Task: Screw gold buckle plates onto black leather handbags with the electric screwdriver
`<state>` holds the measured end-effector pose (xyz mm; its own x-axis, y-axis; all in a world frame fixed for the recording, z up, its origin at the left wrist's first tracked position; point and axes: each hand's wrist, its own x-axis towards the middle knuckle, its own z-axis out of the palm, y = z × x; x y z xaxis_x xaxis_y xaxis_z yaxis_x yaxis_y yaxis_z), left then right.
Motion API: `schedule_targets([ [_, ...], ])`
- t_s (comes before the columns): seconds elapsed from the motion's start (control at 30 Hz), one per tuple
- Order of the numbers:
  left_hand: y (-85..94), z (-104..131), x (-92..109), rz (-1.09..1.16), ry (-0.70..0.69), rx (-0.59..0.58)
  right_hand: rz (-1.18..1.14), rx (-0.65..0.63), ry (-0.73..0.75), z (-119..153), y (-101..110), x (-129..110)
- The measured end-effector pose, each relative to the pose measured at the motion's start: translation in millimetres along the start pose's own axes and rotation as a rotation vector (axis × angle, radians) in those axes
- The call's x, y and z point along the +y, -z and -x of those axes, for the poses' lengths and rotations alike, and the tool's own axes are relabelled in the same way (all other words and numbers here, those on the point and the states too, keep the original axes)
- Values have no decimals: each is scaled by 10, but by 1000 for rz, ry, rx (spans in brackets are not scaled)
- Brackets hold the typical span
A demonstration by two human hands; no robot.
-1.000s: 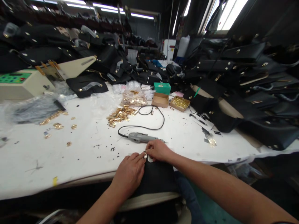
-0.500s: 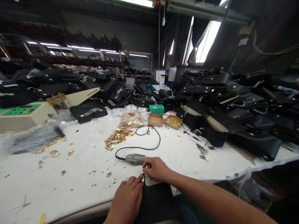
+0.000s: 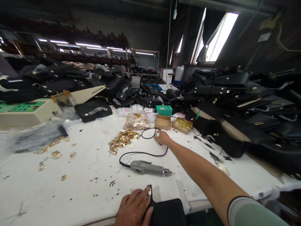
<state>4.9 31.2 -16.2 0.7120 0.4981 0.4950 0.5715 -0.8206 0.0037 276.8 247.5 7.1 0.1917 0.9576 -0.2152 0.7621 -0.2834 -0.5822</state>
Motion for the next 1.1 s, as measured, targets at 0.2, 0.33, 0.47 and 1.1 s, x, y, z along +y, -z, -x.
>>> schedule_targets([
  [0.2, 32, -19, 9, 13, 15, -5, -65, 58, -24, -82, -38, 1],
  [0.33, 126, -62, 132, 131, 148, -65, -196, 75, 11, 162, 35, -9],
  [0.47, 183, -94, 214, 266, 300, -199, -339, 14, 100, 705, 98, -20],
  [1.1, 183, -160, 221, 388, 427, -252, -530, -357, 63, 2083, -407, 120],
])
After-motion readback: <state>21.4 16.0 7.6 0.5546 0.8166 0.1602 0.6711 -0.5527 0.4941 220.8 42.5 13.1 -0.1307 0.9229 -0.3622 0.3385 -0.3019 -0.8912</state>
